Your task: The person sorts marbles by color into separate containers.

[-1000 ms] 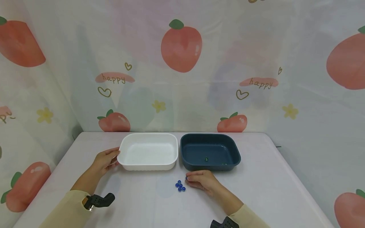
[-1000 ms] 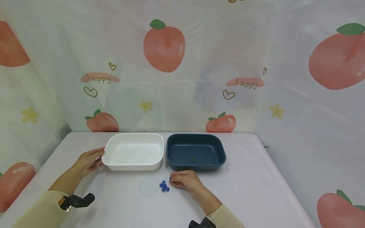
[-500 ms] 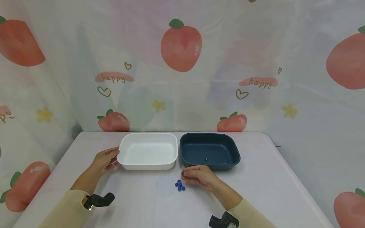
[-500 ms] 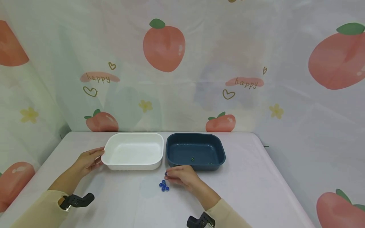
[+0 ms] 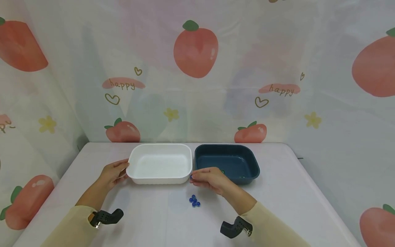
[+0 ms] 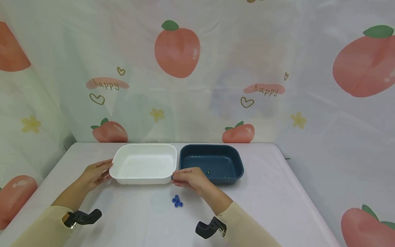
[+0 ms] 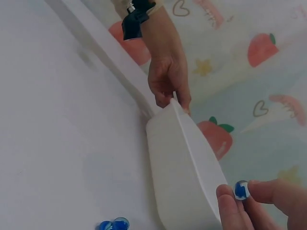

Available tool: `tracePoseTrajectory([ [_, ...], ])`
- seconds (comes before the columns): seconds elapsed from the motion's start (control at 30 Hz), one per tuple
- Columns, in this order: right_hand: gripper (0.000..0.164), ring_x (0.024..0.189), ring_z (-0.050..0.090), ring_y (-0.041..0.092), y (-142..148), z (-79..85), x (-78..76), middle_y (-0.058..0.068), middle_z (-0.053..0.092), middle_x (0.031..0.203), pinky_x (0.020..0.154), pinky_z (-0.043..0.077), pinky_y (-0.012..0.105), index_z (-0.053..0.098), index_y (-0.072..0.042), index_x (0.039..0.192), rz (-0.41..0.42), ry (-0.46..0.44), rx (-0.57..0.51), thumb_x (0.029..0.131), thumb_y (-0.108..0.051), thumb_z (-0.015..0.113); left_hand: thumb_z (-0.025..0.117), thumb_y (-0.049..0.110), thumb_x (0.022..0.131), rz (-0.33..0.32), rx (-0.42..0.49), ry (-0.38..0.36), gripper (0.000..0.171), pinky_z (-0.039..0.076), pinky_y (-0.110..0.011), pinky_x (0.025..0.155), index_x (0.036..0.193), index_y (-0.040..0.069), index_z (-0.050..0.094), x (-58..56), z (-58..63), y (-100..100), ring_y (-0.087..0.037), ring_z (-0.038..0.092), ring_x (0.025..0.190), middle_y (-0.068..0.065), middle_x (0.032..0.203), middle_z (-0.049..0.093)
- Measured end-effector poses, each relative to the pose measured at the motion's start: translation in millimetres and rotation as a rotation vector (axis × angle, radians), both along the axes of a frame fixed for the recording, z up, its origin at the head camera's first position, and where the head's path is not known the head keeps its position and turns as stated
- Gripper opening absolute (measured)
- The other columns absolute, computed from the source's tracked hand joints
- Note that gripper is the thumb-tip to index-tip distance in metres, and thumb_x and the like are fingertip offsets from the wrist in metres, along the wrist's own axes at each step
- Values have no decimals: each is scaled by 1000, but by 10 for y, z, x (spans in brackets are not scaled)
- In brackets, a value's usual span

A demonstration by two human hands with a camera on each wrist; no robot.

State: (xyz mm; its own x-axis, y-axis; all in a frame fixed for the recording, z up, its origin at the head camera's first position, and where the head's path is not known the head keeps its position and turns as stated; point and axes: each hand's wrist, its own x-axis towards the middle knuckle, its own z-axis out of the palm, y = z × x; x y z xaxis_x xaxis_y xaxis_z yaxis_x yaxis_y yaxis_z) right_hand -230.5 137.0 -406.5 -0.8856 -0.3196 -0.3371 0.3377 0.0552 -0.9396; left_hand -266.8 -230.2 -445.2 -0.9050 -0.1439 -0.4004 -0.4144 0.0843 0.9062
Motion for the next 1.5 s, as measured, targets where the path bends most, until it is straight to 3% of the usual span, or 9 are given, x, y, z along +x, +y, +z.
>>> tracePoseTrajectory([
  [0.53,37,85,74,18,-180,-18,-199,16,74,98,78,58,26,57,16,125,-85,-74,-80,91,2,65,63,27,97,16,26,-2,55,57,-21,72,145,5,47,-17,-24,-6,-4,62,80,9,97,65],
  [0.73,34,80,73,17,-233,-68,-267,15,75,92,76,59,26,61,16,120,-127,-81,-58,89,5,67,63,27,97,17,32,3,56,58,-21,73,145,4,46,-15,-36,-8,-3,62,79,10,96,64],
  [1.0,30,78,74,17,-284,-71,-281,17,74,91,73,59,25,64,15,115,-169,-71,-19,87,6,68,63,25,97,7,65,23,56,57,-20,72,145,2,45,-15,-29,-19,-2,62,78,16,85,64],
  [1.5,27,83,74,20,-298,-75,-286,19,74,97,75,59,27,67,13,113,-165,-54,11,88,3,69,62,25,98,19,54,8,54,57,-20,71,145,4,46,-14,-23,-6,-3,61,78,14,88,63],
])
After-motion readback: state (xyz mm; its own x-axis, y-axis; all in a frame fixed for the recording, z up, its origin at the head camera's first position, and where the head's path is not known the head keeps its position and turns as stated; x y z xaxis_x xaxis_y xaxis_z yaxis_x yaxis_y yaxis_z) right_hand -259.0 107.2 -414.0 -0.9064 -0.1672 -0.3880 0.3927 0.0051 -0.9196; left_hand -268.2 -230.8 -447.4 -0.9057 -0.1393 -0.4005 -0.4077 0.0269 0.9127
